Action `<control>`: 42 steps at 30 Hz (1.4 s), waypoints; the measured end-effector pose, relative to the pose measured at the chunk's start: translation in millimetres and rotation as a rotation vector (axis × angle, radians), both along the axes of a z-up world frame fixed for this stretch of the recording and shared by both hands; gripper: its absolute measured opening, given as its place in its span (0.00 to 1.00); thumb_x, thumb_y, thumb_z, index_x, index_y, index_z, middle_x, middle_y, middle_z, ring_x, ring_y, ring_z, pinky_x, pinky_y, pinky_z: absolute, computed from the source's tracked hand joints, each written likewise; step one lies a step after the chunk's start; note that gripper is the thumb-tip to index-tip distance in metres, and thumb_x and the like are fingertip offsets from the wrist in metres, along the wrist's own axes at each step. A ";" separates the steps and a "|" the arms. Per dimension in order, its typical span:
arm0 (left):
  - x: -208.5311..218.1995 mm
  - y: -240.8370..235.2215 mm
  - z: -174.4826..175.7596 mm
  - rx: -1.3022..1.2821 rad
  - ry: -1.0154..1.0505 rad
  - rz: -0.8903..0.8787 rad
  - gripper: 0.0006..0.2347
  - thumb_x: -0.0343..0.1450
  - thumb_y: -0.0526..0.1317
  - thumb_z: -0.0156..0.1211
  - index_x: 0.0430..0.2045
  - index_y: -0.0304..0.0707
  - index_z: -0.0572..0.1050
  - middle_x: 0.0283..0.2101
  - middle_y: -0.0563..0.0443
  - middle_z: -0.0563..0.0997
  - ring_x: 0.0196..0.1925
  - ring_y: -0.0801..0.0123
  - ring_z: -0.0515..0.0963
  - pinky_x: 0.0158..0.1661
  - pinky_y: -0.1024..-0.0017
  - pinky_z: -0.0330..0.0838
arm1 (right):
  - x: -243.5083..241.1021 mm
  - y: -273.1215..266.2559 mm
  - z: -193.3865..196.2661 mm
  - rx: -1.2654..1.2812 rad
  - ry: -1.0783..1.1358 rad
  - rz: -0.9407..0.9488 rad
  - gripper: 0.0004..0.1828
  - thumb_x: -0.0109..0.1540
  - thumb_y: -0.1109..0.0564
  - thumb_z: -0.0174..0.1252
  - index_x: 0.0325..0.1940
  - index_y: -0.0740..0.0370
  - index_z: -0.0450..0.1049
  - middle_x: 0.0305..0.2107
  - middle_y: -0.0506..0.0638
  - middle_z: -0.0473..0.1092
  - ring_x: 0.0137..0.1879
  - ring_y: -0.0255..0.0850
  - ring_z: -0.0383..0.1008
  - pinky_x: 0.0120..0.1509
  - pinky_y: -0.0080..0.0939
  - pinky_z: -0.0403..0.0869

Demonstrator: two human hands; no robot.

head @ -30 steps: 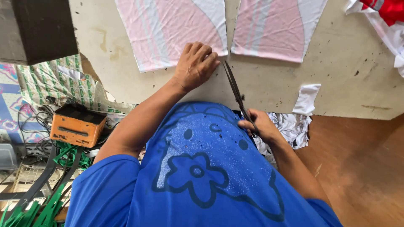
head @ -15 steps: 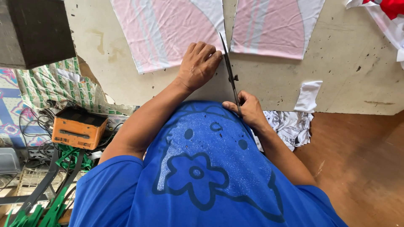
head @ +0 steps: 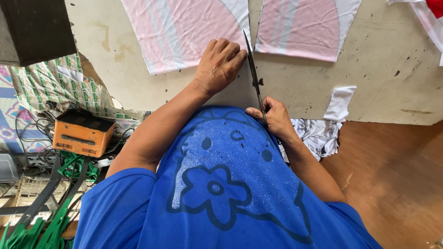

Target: Cutting out garment patterns from printed fabric using scissors on a cutting table

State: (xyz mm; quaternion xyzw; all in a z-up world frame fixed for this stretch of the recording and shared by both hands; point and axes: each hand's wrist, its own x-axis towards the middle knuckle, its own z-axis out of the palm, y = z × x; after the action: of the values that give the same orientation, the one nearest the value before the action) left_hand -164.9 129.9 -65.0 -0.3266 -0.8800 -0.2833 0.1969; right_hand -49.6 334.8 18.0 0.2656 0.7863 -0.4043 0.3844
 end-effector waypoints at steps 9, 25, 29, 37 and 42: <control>0.0 0.5 -5.7 -0.014 -0.027 -0.014 0.13 0.66 0.25 0.60 0.41 0.39 0.75 0.36 0.52 0.73 0.36 0.61 0.68 0.34 0.66 0.65 | 1.3 5.8 -1.8 -0.028 0.014 -0.014 0.30 0.55 0.39 0.73 0.23 0.49 0.56 0.19 0.38 0.54 0.27 0.30 0.52 0.31 0.34 0.55; 2.7 -5.0 -14.0 0.043 0.001 -0.040 0.12 0.66 0.26 0.60 0.40 0.42 0.72 0.36 0.51 0.71 0.35 0.60 0.67 0.33 0.65 0.63 | -38.5 -1.1 8.9 0.041 -0.015 0.096 0.33 0.54 0.36 0.73 0.25 0.49 0.53 0.21 0.39 0.51 0.28 0.32 0.51 0.31 0.36 0.56; 4.1 -6.4 -15.4 0.027 -0.047 -0.062 0.10 0.69 0.30 0.62 0.41 0.42 0.73 0.37 0.51 0.72 0.37 0.59 0.69 0.36 0.64 0.64 | -37.7 5.6 1.6 0.022 -0.008 0.075 0.33 0.54 0.40 0.74 0.25 0.50 0.52 0.19 0.40 0.51 0.25 0.31 0.53 0.27 0.36 0.58; 4.1 -5.5 -14.0 0.005 -0.039 -0.052 0.10 0.69 0.29 0.61 0.41 0.41 0.74 0.36 0.50 0.72 0.37 0.59 0.68 0.36 0.65 0.64 | -43.5 13.5 3.0 -0.008 -0.030 0.035 0.33 0.54 0.46 0.76 0.23 0.52 0.53 0.17 0.42 0.52 0.23 0.33 0.55 0.23 0.35 0.65; 5.9 -3.4 -16.4 0.032 -0.053 -0.028 0.05 0.71 0.31 0.58 0.36 0.45 0.74 0.34 0.52 0.70 0.36 0.59 0.69 0.36 0.65 0.64 | -47.9 33.7 -7.3 -0.061 0.044 0.104 0.29 0.52 0.46 0.78 0.23 0.58 0.61 0.13 0.48 0.59 0.20 0.34 0.63 0.24 0.33 0.66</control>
State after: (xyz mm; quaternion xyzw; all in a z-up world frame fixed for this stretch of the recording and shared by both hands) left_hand -159.0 126.5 -81.4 -0.3280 -0.8756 -0.3086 0.1747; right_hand -97.5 368.4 10.7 0.2037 0.7947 -0.4131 0.3954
